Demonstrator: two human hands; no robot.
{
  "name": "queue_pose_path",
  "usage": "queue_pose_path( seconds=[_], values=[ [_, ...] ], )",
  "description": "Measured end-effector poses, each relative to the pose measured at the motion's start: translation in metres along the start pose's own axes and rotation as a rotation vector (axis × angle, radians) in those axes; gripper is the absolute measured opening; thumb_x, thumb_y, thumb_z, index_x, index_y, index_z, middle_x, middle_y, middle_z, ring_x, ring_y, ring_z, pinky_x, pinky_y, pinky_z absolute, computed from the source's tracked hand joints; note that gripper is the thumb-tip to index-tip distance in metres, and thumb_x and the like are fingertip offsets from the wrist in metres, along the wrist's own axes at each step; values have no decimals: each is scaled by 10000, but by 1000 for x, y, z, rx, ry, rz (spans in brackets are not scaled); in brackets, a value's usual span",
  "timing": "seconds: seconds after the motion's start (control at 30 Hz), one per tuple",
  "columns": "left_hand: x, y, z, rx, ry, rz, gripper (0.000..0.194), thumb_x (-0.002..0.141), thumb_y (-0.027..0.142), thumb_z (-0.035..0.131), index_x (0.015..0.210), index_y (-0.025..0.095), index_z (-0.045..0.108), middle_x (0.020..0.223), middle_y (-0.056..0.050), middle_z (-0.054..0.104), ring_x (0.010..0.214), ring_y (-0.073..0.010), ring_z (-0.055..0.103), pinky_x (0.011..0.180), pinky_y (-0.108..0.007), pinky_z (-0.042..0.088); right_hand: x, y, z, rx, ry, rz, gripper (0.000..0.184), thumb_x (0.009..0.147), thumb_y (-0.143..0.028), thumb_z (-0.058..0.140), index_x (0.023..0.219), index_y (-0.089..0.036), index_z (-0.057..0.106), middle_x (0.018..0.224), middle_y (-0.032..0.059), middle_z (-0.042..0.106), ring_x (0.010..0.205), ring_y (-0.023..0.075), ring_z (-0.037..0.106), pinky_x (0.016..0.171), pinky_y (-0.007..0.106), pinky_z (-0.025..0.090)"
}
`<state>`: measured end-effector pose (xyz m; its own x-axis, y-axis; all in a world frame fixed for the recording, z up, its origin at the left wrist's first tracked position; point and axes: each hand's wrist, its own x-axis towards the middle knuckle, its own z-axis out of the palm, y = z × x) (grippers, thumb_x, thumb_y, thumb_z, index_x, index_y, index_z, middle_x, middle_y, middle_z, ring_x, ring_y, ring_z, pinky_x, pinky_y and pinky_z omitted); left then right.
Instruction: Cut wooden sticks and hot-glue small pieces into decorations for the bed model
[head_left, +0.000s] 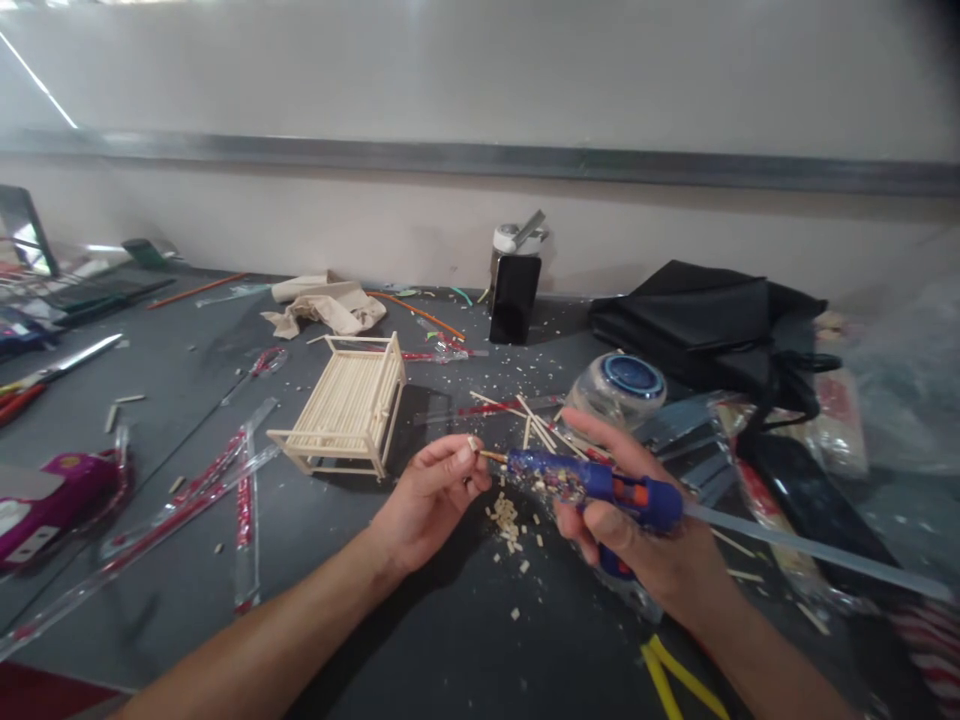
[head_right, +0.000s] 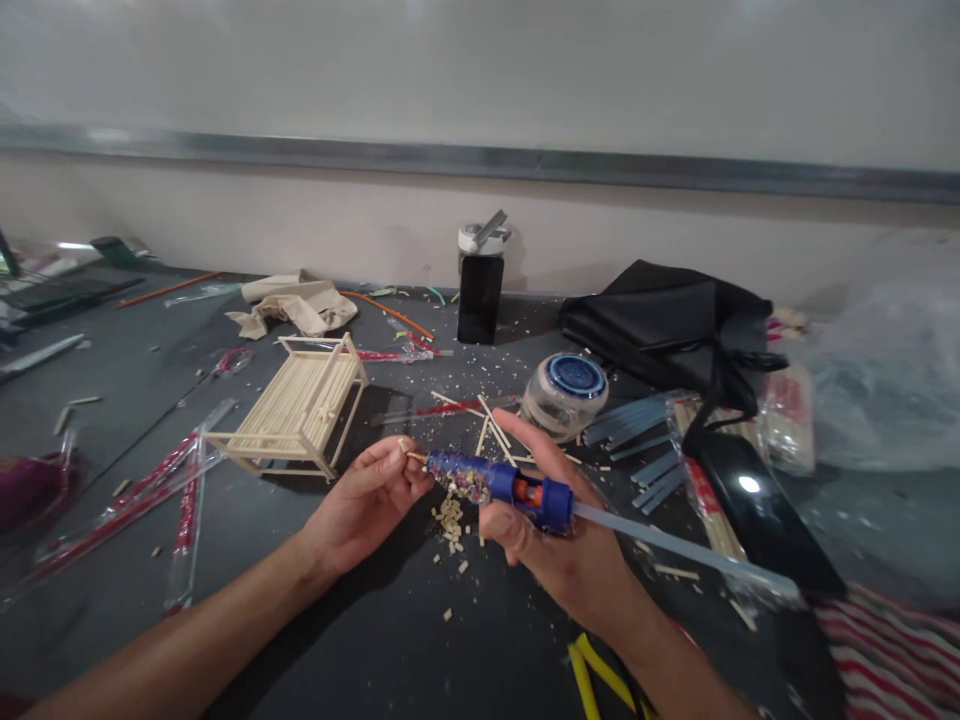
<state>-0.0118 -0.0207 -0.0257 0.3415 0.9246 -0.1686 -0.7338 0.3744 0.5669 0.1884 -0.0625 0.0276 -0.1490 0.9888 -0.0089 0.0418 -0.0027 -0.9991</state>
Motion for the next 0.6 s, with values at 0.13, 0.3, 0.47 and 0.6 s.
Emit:
queue_pose_path(
  seconds=[0.13, 0.3, 0.47, 0.6],
  values=[
    [0, -1, -1, -4, -10, -4, 151, 695, 171, 799, 823, 139, 728, 751, -2, 694, 714, -76, 612, 738, -203, 464, 0, -1, -1, 1, 12, 2, 755, 777, -520, 703, 1412, -248, 398, 648, -17, 625, 467, 129, 514, 468, 274, 404],
    [0, 0, 0, 13, -33, -2, 147, 702, 178, 794, 828, 137, 729, 731, -1, 691, 709, -78, 612, 733, -200, 460, -1, -3, 0, -32, 27, 22, 734, 772, -533, 698, 1386, -234, 429, 638, -26, 610, 453, 122, 510, 473, 276, 418],
    [0, -1, -1, 31, -43, 3, 137, 711, 189, 789, 826, 142, 731, 721, -1, 695, 696, -77, 611, 730, -199, 458, 0, -3, 2, -21, 30, 38, 758, 754, -550, 708, 1378, -218, 435, 631, -22, 605, 452, 122, 501, 456, 275, 415],
    [0, -2, -1, 50, -31, 7, 165, 684, 203, 811, 822, 155, 735, 706, 2, 691, 697, -86, 609, 728, -208, 460, 0, -3, 2, -10, 31, 55, 760, 735, -552, 727, 1362, -221, 454, 627, -23, 604, 451, 116, 489, 446, 264, 403]
  ],
)
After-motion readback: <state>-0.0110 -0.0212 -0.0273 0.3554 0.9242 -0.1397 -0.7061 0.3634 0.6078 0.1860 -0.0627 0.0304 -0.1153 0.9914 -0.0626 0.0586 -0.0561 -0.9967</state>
